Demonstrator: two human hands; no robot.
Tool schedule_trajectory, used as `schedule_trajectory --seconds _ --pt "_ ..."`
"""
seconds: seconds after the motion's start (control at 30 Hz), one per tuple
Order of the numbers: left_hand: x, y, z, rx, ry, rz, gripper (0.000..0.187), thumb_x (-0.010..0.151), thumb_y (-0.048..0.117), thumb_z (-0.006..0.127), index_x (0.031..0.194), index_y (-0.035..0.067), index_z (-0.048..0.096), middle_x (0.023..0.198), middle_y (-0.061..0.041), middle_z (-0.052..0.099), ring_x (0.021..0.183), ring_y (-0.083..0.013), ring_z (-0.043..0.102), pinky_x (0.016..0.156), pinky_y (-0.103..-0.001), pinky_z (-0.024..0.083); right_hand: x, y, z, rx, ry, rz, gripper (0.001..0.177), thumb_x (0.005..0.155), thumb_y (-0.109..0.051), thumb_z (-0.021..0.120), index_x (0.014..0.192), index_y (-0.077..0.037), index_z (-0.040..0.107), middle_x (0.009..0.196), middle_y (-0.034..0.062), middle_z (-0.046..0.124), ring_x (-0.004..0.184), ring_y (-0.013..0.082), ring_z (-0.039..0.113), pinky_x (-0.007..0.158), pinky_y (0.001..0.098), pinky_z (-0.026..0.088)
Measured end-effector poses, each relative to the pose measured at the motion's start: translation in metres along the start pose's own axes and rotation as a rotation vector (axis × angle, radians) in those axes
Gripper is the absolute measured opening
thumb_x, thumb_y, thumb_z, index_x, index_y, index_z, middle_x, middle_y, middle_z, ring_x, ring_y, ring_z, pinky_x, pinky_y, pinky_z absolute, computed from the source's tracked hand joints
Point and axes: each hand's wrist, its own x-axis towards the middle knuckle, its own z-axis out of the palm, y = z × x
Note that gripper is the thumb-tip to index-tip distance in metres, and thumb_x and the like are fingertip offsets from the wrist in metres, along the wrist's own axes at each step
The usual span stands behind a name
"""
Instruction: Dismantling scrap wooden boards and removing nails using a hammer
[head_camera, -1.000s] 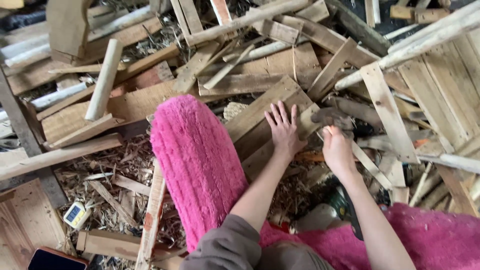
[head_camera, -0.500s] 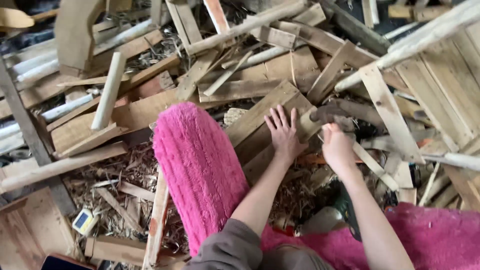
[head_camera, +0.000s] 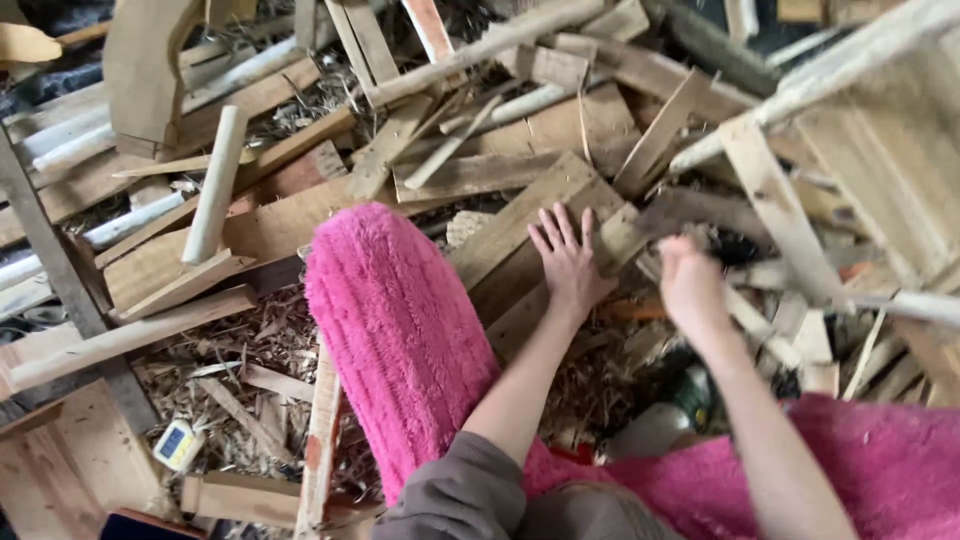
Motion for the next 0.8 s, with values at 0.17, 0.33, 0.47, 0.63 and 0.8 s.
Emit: schedule_trajectory --seconds 0.17,0.33,0.47,0.63,0.8 --pt "-0.011 -0.001 -0.027 -0.030 -0.068 0.004 0.133 0.067 0.080 0.073 0.165 0.015 0.011 0.167 -0.029 0.014 0.154 -0.0527 0.009 0.119 -0.075 0.003 -0.004 0.007 -0.015 0.080 0.305 -0.150 0.026 0.115 -0.018 0.043 0.109 0.000 0.060 0.098 0.0242 0.070 0.097 0.0455 0.068 0.083 0.0514 0.052" --pt "-0.019 -0.003 -0.034 -0.036 -0.039 -0.028 0.133 0.065 0.078 0.076 0.165 0.017 0.012 0.168 -0.027 0.014 0.154 -0.0499 0.011 0.121 -0.072 0.002 0.003 0.030 0.046 -0.913 0.186 -0.249 0.025 0.111 -0.025 0.049 0.095 -0.016 0.065 0.083 0.0011 0.071 0.079 0.0159 0.074 0.085 0.0292 0.062" --pt "-0.012 -0.010 -0.047 -0.032 -0.029 -0.017 0.134 0.064 0.077 0.076 0.164 0.016 0.012 0.167 -0.028 0.016 0.153 -0.0504 0.013 0.121 -0.073 0.002 0.011 -0.011 -0.013 0.083 -0.045 0.142 0.045 0.112 -0.037 0.042 0.119 0.001 0.064 0.116 0.0310 0.070 0.116 0.0477 0.063 0.100 0.0592 0.049" --pt "-0.018 -0.004 -0.046 -0.024 -0.125 0.006 0.129 0.071 0.078 0.071 0.165 0.016 0.008 0.168 -0.027 0.012 0.155 -0.0496 0.008 0.120 -0.073 0.000 -0.016 -0.024 -0.039 0.031 0.280 -0.034 0.038 0.119 -0.030 0.040 0.101 0.000 0.053 0.084 0.0329 0.066 0.090 0.0532 0.067 0.075 0.0624 0.048" --pt "-0.013 -0.002 -0.038 0.024 -0.095 -0.017 0.131 0.067 0.080 0.069 0.165 0.016 0.008 0.168 -0.027 0.013 0.153 -0.0520 0.009 0.120 -0.074 0.001 0.011 0.041 0.075 -0.101 -0.092 0.207 0.050 0.114 -0.050 0.032 0.116 -0.012 0.064 0.105 0.0169 0.075 0.104 0.0404 0.073 0.082 0.0590 0.053"
